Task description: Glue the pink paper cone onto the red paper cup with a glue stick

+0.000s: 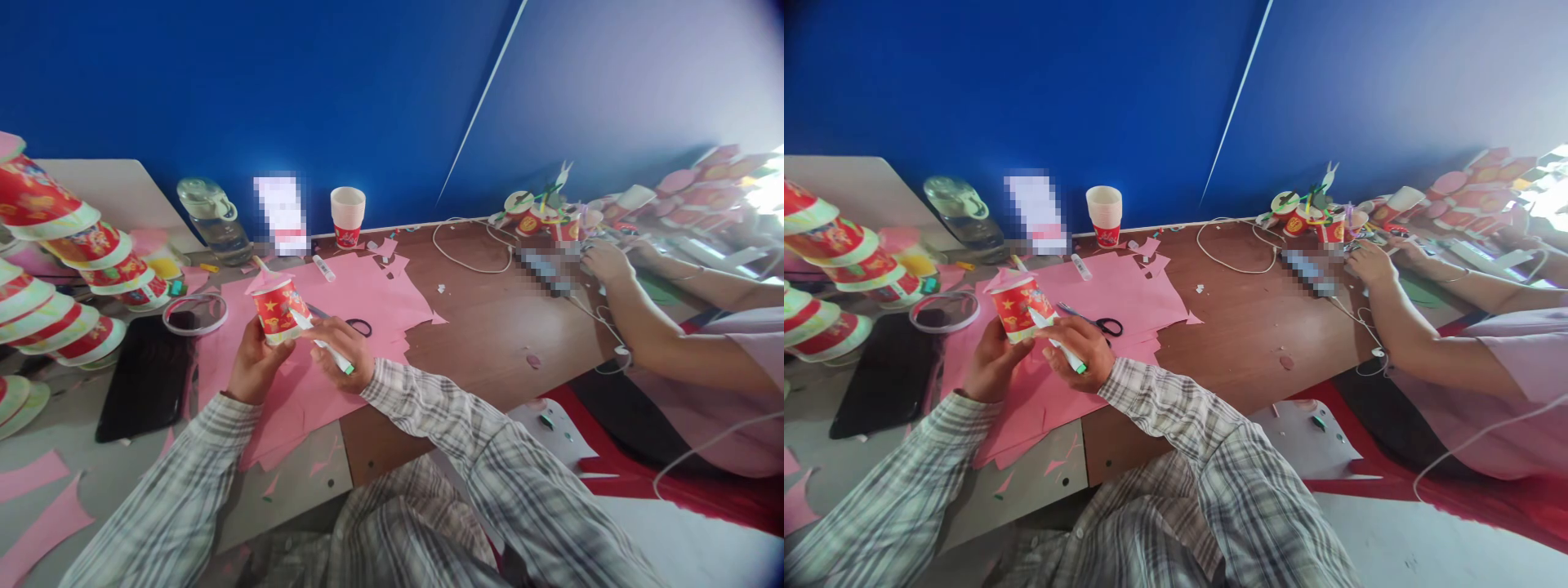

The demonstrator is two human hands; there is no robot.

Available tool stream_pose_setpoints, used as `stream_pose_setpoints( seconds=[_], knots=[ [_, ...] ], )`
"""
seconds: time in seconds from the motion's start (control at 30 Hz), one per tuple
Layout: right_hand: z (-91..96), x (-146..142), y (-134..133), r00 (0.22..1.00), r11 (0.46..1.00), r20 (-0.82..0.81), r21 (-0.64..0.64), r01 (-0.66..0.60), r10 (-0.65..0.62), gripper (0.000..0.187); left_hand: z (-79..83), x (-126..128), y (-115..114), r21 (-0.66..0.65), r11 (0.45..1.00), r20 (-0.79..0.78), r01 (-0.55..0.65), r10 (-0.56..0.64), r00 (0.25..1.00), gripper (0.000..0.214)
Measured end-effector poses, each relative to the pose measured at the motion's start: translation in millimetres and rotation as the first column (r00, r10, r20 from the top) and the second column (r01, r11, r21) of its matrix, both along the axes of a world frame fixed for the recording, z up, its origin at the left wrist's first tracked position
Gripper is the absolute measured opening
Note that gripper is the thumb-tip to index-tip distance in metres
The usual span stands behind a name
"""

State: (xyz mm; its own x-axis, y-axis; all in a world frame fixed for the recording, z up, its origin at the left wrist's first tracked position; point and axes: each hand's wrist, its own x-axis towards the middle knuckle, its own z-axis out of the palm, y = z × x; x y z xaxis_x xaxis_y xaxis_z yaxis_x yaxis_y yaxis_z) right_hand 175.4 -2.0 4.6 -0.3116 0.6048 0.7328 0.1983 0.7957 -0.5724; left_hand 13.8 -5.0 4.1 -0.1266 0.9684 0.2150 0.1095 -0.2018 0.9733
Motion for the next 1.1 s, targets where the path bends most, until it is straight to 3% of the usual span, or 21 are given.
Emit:
stream_pose_setpoints(
  seconds=[0.3,0.7,1.1],
  knots=[
    [-0.8,1.2,-0.3,1.0,1.0,0.013,-0.018,-0.013,0.014,0.025,-3.9,-1.9,0.9,0.004,1.0,0.012,-0.009,0.009,1.0,0.056],
    [-6.7,-0.6,-0.3,0.998,0.997,0.039,0.064,-0.053,0.05,0.025,-9.1,-4.7,1.3,-0.007,1.0,0.028,-0.01,0.01,1.0,0.054],
    [-9.5,-2.0,0.4,0.998,0.997,0.055,0.06,-0.048,0.044,0.024,2.4,1.8,-0.1,-0.014,0.999,0.015,-0.034,0.034,0.999,0.055]
  ],
)
